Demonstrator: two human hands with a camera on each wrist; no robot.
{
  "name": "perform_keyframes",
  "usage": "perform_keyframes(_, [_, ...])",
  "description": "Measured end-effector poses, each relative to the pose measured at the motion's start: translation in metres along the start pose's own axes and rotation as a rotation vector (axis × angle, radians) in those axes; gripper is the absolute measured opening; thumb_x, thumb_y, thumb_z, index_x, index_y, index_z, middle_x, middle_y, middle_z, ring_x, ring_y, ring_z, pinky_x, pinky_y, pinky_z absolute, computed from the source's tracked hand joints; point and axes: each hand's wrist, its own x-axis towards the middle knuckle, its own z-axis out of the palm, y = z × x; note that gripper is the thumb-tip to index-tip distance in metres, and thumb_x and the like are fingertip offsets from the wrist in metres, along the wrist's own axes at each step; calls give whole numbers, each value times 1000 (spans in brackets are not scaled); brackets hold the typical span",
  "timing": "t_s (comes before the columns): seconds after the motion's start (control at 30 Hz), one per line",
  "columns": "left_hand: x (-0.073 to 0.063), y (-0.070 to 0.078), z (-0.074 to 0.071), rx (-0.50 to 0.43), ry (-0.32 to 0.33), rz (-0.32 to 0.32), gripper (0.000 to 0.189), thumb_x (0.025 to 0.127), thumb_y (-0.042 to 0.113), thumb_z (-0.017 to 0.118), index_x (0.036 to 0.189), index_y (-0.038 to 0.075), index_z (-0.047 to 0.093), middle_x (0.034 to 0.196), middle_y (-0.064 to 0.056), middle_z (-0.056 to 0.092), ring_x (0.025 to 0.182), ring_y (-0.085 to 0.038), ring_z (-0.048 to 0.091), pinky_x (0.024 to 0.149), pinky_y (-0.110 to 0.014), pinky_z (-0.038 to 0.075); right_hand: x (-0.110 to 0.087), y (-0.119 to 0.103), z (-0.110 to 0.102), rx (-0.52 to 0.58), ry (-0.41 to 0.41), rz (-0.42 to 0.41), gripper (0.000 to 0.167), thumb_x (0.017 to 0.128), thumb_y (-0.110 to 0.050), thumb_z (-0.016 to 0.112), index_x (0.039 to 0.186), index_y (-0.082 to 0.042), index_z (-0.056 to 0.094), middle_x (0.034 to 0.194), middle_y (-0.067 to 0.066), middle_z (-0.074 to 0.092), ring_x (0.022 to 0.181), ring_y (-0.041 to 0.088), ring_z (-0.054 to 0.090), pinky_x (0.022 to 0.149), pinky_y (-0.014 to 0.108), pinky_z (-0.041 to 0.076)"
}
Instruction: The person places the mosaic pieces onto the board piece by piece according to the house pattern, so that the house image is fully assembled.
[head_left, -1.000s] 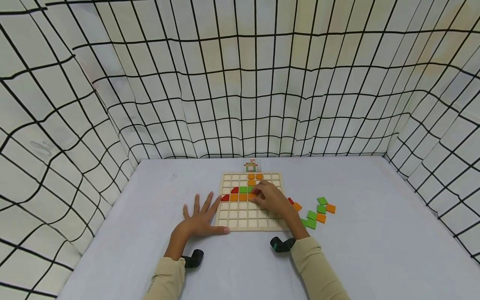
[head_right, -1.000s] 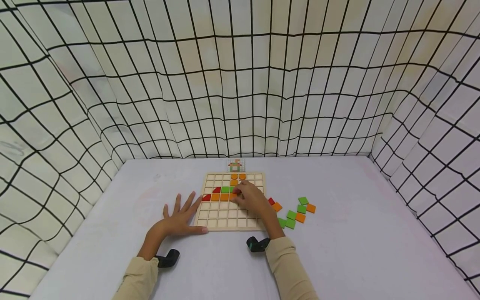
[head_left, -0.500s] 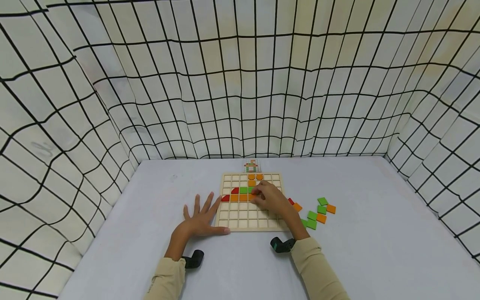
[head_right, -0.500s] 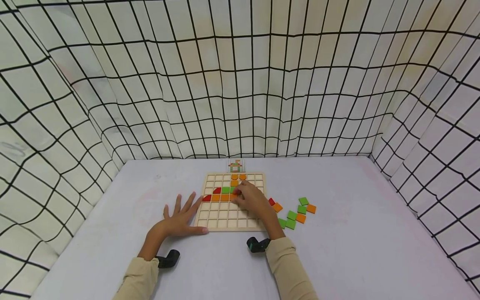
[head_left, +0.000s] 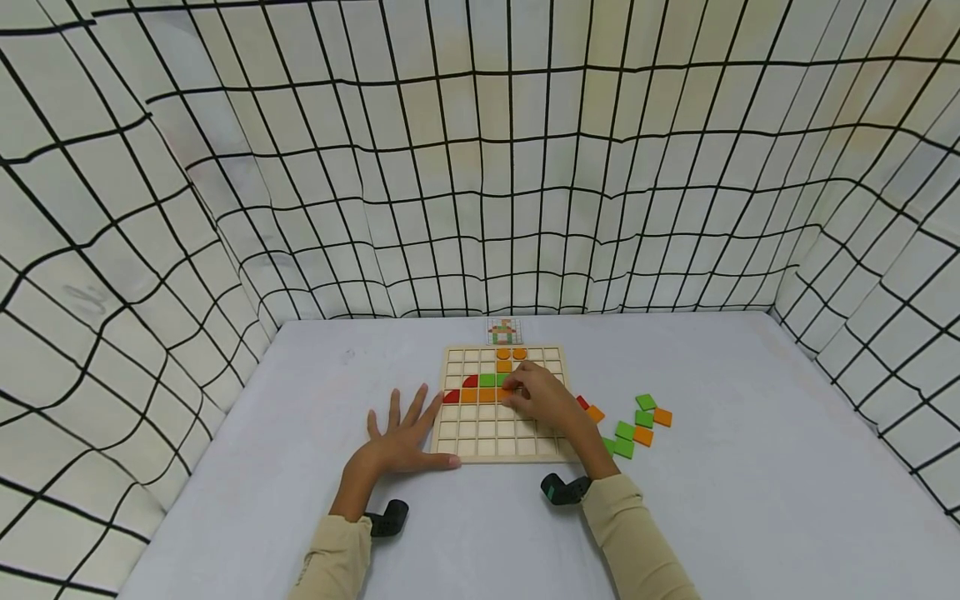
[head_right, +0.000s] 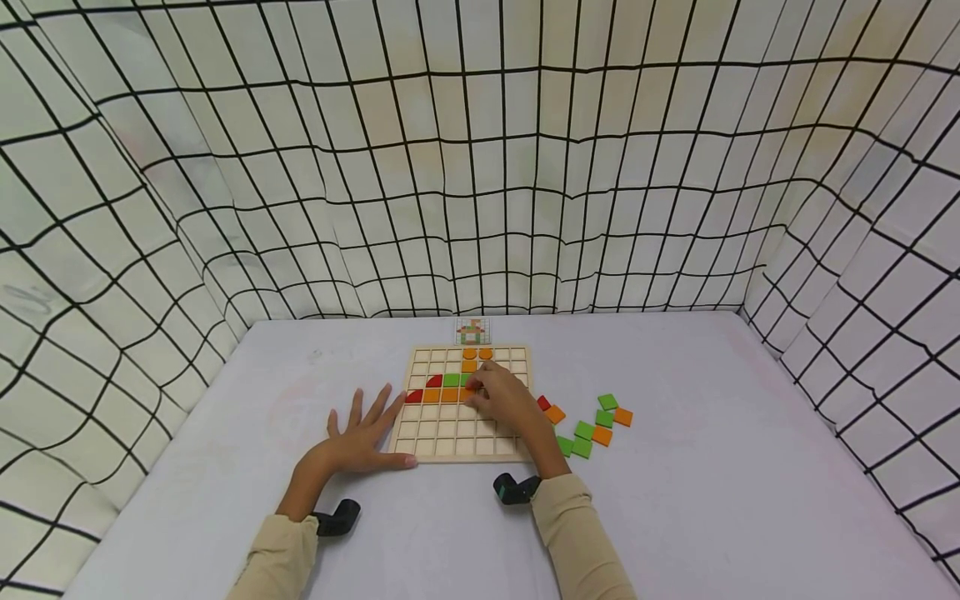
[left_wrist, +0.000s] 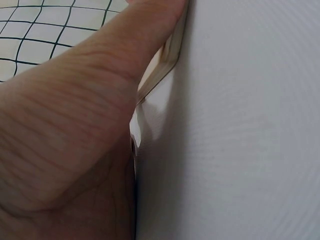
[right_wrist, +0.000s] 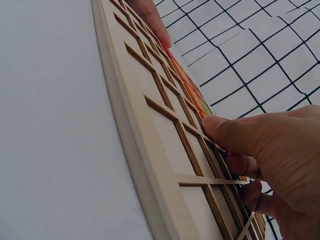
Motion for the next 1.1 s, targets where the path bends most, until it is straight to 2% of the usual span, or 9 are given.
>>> perform_keyframes(0.33, [-1, 1, 1, 0, 5, -1, 114, 72, 72, 69, 158, 22, 14, 166, -13, -4, 146, -49, -19, 105, -77, -10, -2, 2, -3, 69, 13, 1, 23, 89, -22, 73, 106, -7, 71, 100, 3, 61, 83, 11, 56, 73, 24, 51])
perform_keyframes(0.57, [-1, 0, 1, -1, -1, 0, 113, 73, 71, 69, 158, 22, 13, 166, -13, -4, 146, -49, -20, 105, -76, -11, -2, 4, -7, 59, 18, -20, 23, 90, -22, 71, 106, -5, 71, 100, 4, 62, 82, 11, 57, 72, 24, 51])
perform_keyframes(0.8, [-1, 1, -1, 2, 3, 4, 112, 74, 68, 70, 158, 21, 13, 166, -13, -4, 146, -49, -19, 105, -77, -11, -6, 9, -16, 53, 2, 30, 18, 93, -19, 69, 105, -7, 71, 104, 4, 64, 81, 12, 57, 70, 22, 51])
perform_keyframes(0.93, [-1, 2, -1, 4, 4, 0, 112, 74, 68, 70, 158, 21, 13, 166, -13, -4, 146, -49, -19, 105, -77, -10, -10, 13, -23, 55, 6, 61, 21, 94, -21, 66, 109, -6, 71, 110, 7, 65, 85, 14, 61, 70, 24, 52])
perform_keyframes(1.1, [0, 1, 0, 2, 2, -2, 112, 74, 69, 70, 158, 21, 13, 166, -13, -4, 146, -49, -19, 105, -77, -11, -17, 21, -31, 50, 8, 107, 24, 96, -21, 65, 112, -5, 69, 108, 8, 65, 83, 14, 59, 71, 27, 51])
